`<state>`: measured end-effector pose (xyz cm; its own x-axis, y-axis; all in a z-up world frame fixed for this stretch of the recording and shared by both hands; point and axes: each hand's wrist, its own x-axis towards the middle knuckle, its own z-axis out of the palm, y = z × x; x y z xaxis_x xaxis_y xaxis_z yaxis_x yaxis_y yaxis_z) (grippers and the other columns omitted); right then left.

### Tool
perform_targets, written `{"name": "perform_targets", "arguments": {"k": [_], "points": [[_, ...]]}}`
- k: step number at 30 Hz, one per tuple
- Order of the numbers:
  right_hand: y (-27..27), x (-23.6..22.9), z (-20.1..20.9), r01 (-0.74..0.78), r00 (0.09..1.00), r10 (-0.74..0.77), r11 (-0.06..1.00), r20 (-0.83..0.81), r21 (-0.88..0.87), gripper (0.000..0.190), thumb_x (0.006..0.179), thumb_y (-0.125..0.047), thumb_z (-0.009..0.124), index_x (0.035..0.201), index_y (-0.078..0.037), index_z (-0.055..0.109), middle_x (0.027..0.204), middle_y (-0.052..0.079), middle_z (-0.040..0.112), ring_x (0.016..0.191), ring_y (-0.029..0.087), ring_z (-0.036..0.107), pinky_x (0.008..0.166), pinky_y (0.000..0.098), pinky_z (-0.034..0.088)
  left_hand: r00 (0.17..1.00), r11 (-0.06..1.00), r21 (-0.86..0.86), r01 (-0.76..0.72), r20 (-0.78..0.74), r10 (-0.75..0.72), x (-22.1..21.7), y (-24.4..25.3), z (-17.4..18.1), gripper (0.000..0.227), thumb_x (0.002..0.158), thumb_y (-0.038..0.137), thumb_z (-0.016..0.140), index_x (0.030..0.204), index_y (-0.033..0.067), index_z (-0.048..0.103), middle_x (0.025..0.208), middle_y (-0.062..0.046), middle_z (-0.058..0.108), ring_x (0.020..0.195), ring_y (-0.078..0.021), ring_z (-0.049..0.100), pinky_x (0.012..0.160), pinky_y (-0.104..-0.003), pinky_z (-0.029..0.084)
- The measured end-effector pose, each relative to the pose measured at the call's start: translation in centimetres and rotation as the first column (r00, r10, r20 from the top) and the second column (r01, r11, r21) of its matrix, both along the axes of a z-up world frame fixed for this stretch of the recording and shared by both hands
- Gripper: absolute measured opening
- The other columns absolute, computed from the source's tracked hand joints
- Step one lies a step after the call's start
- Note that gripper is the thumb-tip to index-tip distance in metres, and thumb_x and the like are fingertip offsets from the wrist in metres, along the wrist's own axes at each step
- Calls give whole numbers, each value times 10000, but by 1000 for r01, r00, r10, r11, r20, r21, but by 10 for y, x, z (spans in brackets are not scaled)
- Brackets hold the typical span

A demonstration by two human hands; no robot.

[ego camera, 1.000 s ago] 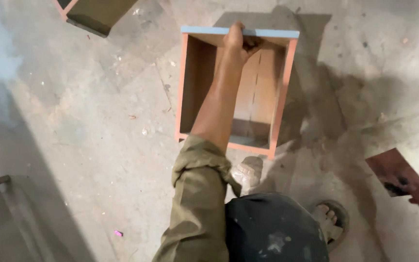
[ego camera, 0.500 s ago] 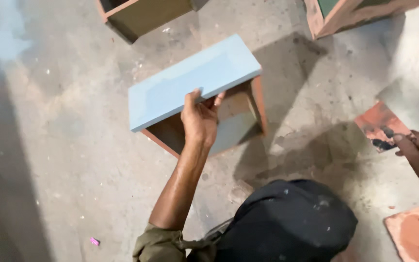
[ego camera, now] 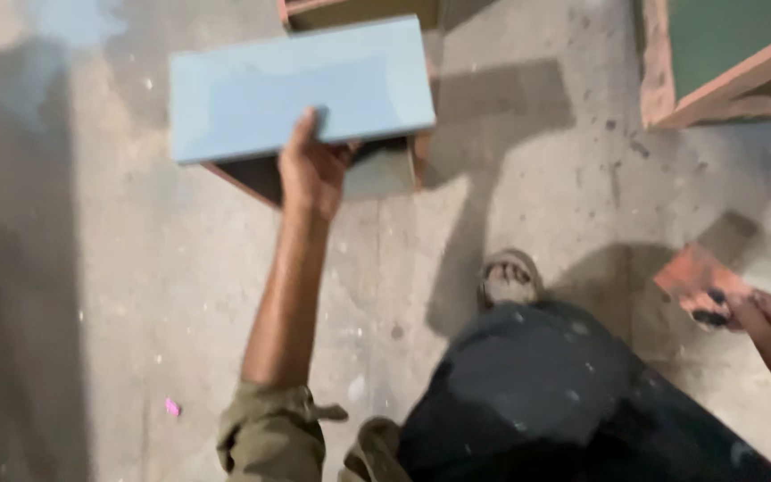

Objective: The person scoops pink putty from a flat board and applies it to the edges and corners of a small wooden box using a putty knife. The person smooths the putty along the seams and then wipes the surface with a cloth.

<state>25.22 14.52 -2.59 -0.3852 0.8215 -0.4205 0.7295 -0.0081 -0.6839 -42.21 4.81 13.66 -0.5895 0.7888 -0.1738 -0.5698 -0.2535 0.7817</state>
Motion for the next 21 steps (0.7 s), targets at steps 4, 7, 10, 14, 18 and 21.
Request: {"name": "perform_targets", "arguments": {"k": [4,7,10,14,18,21], "points": [[19,-18,-12,72,992,-81,993,-98,-96,380,1113,-213,527,1090,122,704,926,178,766,897,225,730,850,359,558,999,999,-30,-23,-39,22,-49,-9,-3,389,961,320,671,1228,46,602,1221,-155,644,1138,-312,615,983,-461,537],[48,-40,-24,-10,995,-1,994,-100,-106,349,1098,-195,548,1096,112,714,951,171,748,881,222,703,819,340,540,998,998,-3,-60,12,60,-84,-5,-9,355,927,303,700,1166,68,582,1223,-133,636,1162,-316,644,1020,-475,565],[77,-59,-39,-125,991,122,991,-52,-53,346,1089,-198,577,1095,114,726,935,169,728,854,228,692,781,334,541,991,993,14,-116,-71,117,-114,-8,-25,377,929,293,727,1194,58,598,1175,-123,631,1104,-283,626,933,-469,533],[114,-91,-62,-141,980,116,977,-161,-158,360,1052,-217,590,1152,103,720,1000,156,745,912,221,707,819,326,533,983,983,-14,-184,-27,184,-134,-3,-24,396,910,309,700,1175,26,620,1129,-147,663,1066,-293,649,905,-453,576],[146,-136,-74,-121,980,64,944,-189,-307,385,1091,-240,580,1180,112,711,1032,174,752,936,228,706,839,323,517,965,919,-294,-262,-67,254,-92,-12,37,475,1010,431,606,1108,-30,552,1018,-200,589,953,-365,646,797,-477,620],[172,-187,-75,-205,967,148,937,-209,-283,374,1050,-232,560,1223,71,694,1022,132,744,922,219,738,808,332,518,792,326,-814,-481,-563,-237,-53,-20,80,527,1068,542,432,1219,79,633,1168,-174,679,1075,-314,698,945,-438,586]]}}
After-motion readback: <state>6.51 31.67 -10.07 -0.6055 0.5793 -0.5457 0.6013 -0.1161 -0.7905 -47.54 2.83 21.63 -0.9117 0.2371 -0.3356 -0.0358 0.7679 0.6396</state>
